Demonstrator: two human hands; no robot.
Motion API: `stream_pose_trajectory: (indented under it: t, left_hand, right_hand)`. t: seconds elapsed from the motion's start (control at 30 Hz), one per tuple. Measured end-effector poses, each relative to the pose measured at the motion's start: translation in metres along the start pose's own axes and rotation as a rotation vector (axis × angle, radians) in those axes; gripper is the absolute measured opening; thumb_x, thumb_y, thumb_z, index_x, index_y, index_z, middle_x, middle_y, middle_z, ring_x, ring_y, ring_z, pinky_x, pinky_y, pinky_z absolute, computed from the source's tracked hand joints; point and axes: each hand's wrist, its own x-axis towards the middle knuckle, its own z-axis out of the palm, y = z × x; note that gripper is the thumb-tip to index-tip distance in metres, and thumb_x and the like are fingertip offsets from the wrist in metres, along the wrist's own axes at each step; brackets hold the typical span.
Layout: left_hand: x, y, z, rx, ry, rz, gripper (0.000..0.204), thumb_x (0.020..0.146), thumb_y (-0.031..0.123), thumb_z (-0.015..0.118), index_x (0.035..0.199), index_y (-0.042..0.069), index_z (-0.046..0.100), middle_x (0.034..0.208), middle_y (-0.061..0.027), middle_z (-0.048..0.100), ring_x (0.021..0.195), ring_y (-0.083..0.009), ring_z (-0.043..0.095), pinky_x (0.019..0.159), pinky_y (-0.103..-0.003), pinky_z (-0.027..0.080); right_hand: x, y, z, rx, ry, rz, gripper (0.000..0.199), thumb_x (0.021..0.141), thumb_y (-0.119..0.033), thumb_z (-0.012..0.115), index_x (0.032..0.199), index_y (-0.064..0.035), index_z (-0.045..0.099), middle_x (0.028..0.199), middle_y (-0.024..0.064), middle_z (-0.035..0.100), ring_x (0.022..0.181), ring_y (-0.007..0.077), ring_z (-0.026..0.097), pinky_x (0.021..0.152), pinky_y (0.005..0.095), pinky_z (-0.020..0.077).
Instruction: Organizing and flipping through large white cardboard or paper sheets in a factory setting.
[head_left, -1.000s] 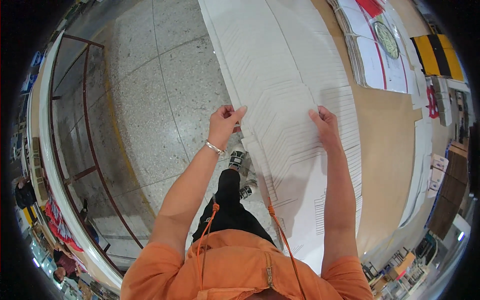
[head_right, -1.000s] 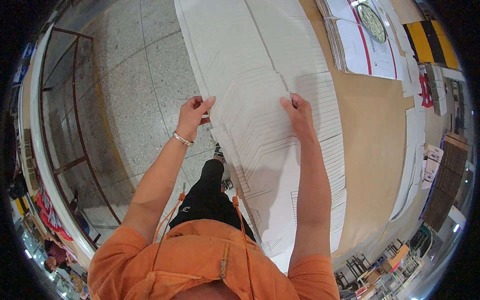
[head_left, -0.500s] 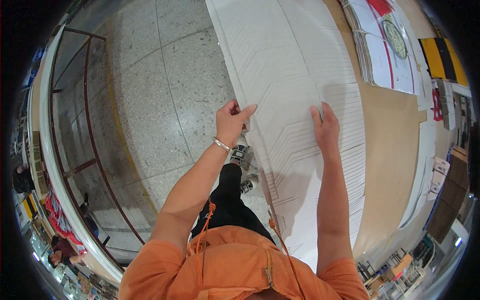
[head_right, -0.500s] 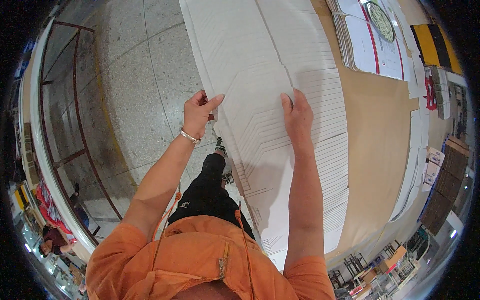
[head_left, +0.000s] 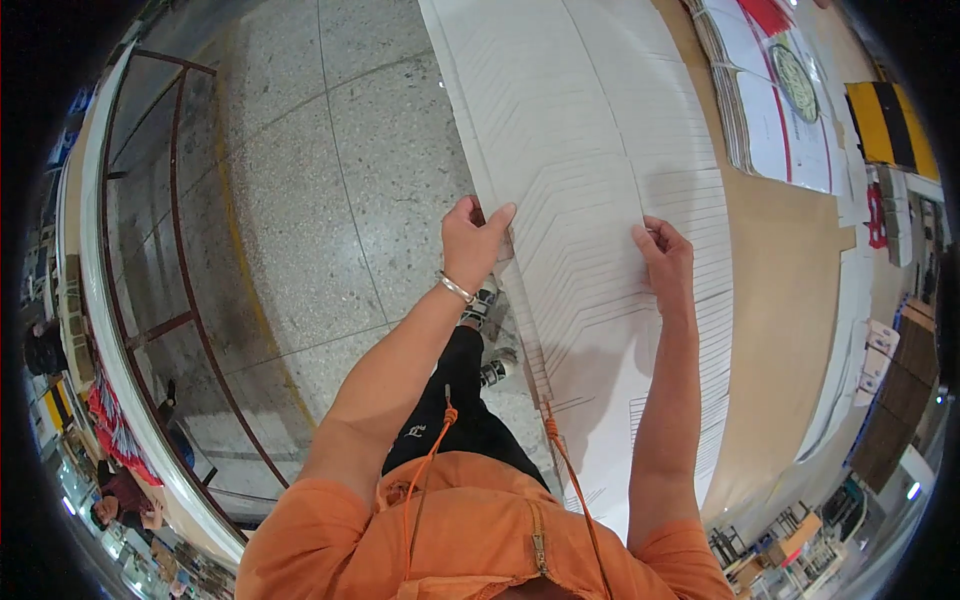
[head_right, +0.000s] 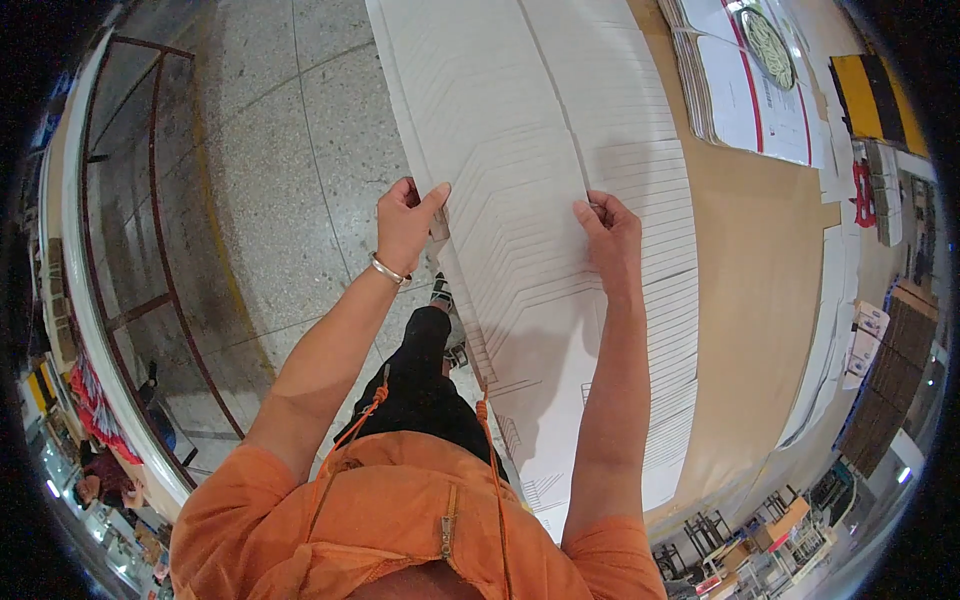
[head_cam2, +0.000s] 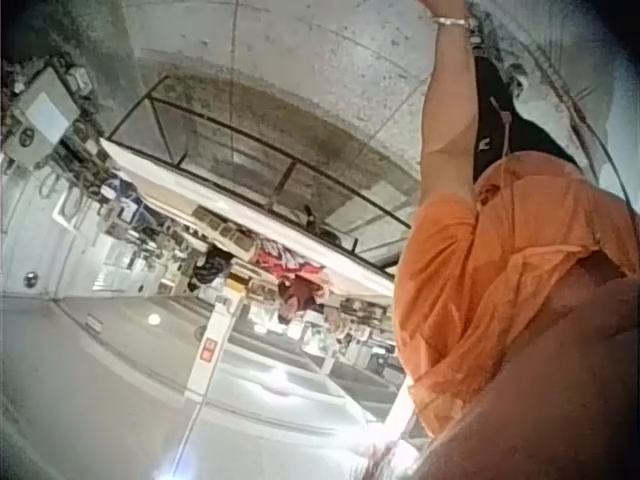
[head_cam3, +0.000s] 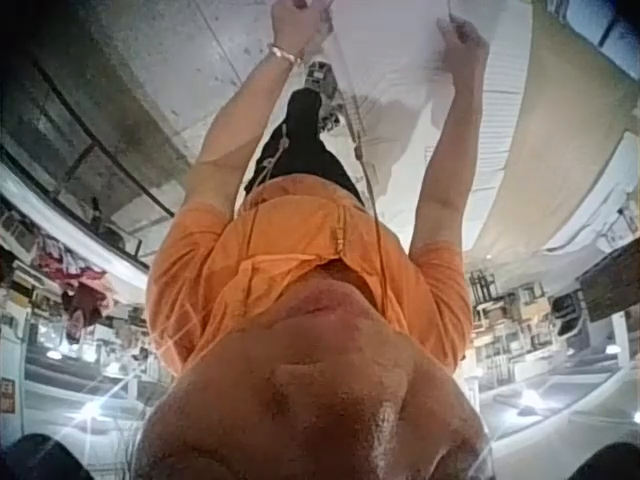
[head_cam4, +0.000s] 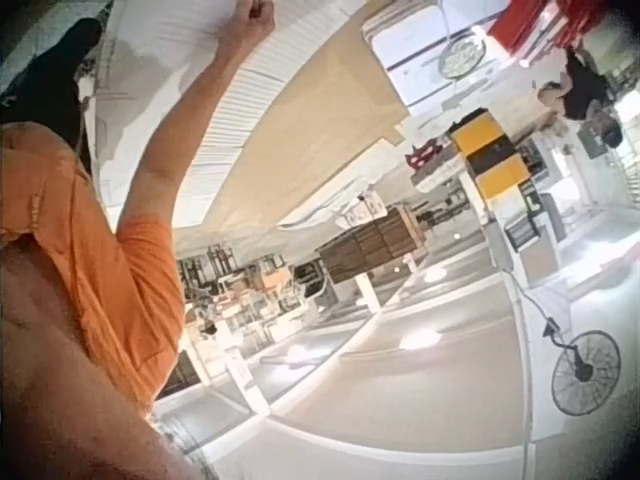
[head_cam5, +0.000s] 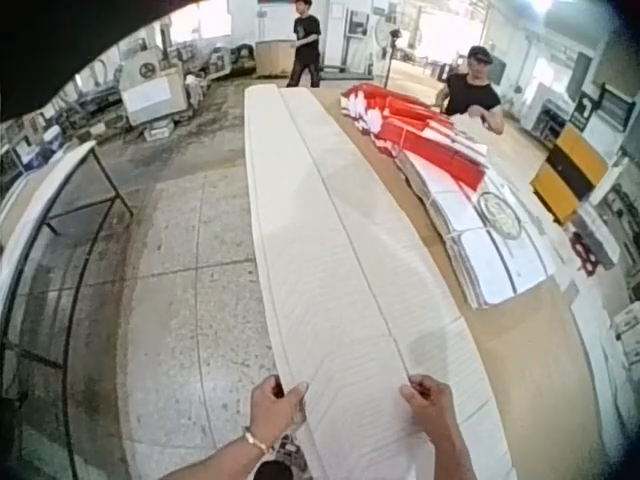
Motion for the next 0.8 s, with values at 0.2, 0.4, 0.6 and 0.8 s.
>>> stream_pose_trajectory:
  t: [0.2,0.4,0.6,0.8]
  left_hand:
    - [-0.001,0.002,-0.002,-0.014,0.016,-0.017,0.029,0.070,0.019,0.071,0.079,-0.004,0.057,0.069,-0.0070,0.061,0.059,-0.0095,0.053,0.055,-0.024,0.043]
    - [-0.005,0.016,-0.003,-0.105,-0.060,-0.128,0.038,0.069,0.019,0.074,0.090,-0.005,0.055,0.080,-0.0080,0.062,0.068,-0.0101,0.055,0.060,-0.024,0.045]
    - [-0.005,0.015,-0.001,-0.092,-0.058,-0.073,0.039,0.068,0.017,0.075,0.094,-0.004,0.055,0.084,-0.0078,0.062,0.071,-0.0104,0.056,0.064,-0.024,0.046]
    - [-0.004,0.012,0.001,-0.103,-0.047,-0.063,0.039,0.069,0.017,0.075,0.094,-0.005,0.055,0.086,-0.0082,0.062,0.072,-0.0105,0.056,0.066,-0.024,0.045]
  right_hand:
    - [0.004,0.017,-0.003,0.056,0.000,-0.033,0.030,0.078,-0.014,0.065,0.103,0.0016,0.058,0.073,-0.0038,0.053,0.063,0.0032,0.043,0.054,0.0172,0.0339]
    - [-0.002,0.008,-0.006,-0.029,-0.030,-0.025,0.031,0.078,-0.014,0.065,0.106,-0.0003,0.058,0.073,-0.0033,0.053,0.063,0.0032,0.043,0.054,0.0170,0.0339]
    - [0.000,0.009,-0.008,-0.006,-0.089,-0.020,0.032,0.078,-0.013,0.064,0.106,-0.0003,0.056,0.068,-0.0045,0.050,0.060,0.0031,0.040,0.053,0.0171,0.0329]
    - [0.003,0.012,-0.013,-0.055,-0.120,-0.085,0.035,0.079,-0.014,0.063,0.109,0.0003,0.051,0.069,-0.0041,0.048,0.060,0.0033,0.039,0.053,0.0180,0.0336]
